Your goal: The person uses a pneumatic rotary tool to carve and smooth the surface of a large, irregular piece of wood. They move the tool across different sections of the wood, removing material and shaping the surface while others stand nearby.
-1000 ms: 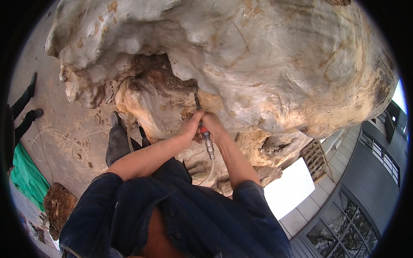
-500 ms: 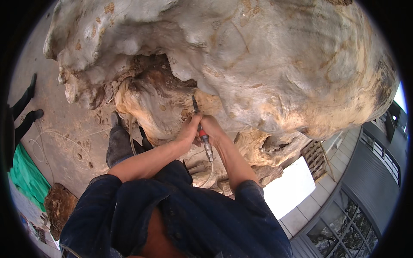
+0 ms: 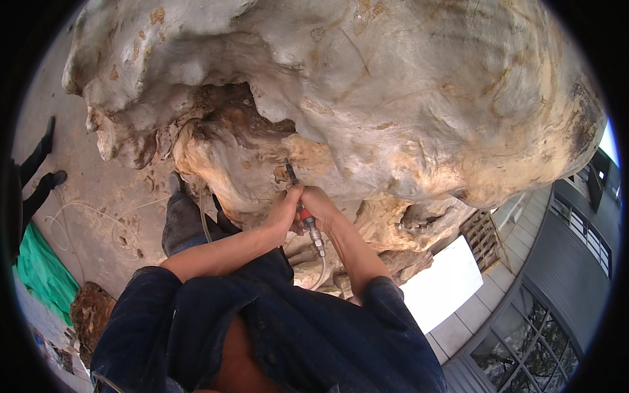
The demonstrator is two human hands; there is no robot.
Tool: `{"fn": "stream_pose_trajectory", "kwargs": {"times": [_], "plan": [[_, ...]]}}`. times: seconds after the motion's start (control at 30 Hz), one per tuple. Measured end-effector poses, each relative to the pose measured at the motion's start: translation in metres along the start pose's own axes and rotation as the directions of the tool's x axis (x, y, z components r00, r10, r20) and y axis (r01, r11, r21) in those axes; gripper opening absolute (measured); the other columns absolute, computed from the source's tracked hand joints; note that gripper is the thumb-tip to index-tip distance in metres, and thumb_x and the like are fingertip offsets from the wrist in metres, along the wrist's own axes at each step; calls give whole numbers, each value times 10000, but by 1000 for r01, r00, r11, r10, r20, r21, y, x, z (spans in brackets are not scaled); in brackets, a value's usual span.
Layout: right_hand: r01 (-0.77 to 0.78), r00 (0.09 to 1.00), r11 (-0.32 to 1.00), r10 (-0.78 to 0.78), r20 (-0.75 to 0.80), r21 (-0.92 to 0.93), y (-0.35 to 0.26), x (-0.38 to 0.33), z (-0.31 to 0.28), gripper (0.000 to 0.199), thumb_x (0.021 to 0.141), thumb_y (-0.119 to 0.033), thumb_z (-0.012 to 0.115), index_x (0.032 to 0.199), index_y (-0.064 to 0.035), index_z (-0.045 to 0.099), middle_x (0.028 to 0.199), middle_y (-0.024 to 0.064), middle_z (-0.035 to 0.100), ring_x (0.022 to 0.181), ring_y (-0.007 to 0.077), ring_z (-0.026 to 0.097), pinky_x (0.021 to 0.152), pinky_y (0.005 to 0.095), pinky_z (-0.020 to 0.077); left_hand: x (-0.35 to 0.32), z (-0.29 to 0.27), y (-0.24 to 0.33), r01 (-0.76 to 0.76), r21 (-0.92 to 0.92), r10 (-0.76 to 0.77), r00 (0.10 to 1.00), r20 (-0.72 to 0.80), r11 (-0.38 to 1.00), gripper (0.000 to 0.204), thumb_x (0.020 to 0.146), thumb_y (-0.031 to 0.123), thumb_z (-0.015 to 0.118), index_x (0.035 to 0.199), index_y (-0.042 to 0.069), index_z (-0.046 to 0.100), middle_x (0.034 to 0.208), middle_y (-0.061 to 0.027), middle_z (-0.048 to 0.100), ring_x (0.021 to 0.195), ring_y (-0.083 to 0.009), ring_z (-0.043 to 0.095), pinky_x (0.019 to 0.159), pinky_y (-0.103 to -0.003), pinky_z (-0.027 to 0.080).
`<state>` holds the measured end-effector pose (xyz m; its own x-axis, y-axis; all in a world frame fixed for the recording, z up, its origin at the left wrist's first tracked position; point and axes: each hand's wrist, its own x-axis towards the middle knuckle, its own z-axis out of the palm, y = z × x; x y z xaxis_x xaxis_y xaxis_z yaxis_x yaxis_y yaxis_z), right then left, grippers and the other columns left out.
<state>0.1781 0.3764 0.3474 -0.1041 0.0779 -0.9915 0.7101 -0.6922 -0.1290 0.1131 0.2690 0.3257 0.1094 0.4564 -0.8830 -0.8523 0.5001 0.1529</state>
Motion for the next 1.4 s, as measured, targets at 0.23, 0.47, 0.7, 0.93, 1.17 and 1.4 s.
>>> {"fn": "stream_pose_trajectory", "kwargs": {"times": [0.23, 0.47, 0.7, 0.93, 1.17, 1.4], "plan": [[32, 999, 998, -32, -13, 62, -7, 4, 0, 312, 1048, -287, 571, 963, 1, 656, 616, 92, 593, 435, 186, 547, 360, 352, 413, 8, 0, 8, -22, -5, 22, 1000, 19, 1000, 551, 995, 561, 523, 1132, 27, 527, 685, -61, 519, 487, -204, 584, 377, -371, 498], [51, 998, 996, -53, 17, 70, -9, 23, 3, 321, 1054, -286, 568, 961, 9, 650, 611, 94, 592, 440, 196, 557, 374, 352, 424, 15, -7, 17, -31, 18, 32, 999, -36, 999, 515, 996, 529, 523, 1140, 35, 536, 697, -65, 549, 483, -202, 600, 369, -368, 495], [27, 999, 998, -29, 34, 63, -1, 8, -1, 327, 1041, -274, 574, 901, 13, 646, 613, 105, 599, 432, 202, 552, 374, 356, 415, 3, -3, 5, -34, 30, 34, 999, -13, 999, 546, 989, 543, 535, 1165, 27, 542, 727, -70, 547, 519, -202, 595, 397, -369, 510], [-13, 996, 1000, 12, 85, 13, 9, 4, 3, 309, 1035, -257, 560, 909, 15, 635, 602, 109, 585, 428, 205, 550, 357, 366, 403, -6, -7, -3, 17, -18, -18, 999, -36, 1000, 515, 1001, 501, 508, 1115, -2, 527, 698, -83, 559, 477, -216, 607, 358, -371, 505], [69, 997, 996, -68, -23, 58, 2, 12, 2, 274, 1032, -217, 532, 926, 13, 635, 628, 111, 597, 443, 202, 558, 362, 359, 412, 4, -9, 14, -69, 63, 68, 998, 16, 996, 494, 1009, 480, 499, 1135, 3, 526, 695, -86, 559, 480, -212, 606, 359, -362, 501], [-5, 996, 999, 9, 87, -49, 15, 9, 7, 282, 1029, -198, 523, 939, 40, 645, 594, 125, 594, 412, 210, 545, 367, 365, 418, -8, -12, -4, 0, 32, 1, 1000, -18, 999, 486, 1009, 483, 491, 1111, 9, 522, 691, -83, 557, 472, -211, 595, 373, -358, 504]]}}
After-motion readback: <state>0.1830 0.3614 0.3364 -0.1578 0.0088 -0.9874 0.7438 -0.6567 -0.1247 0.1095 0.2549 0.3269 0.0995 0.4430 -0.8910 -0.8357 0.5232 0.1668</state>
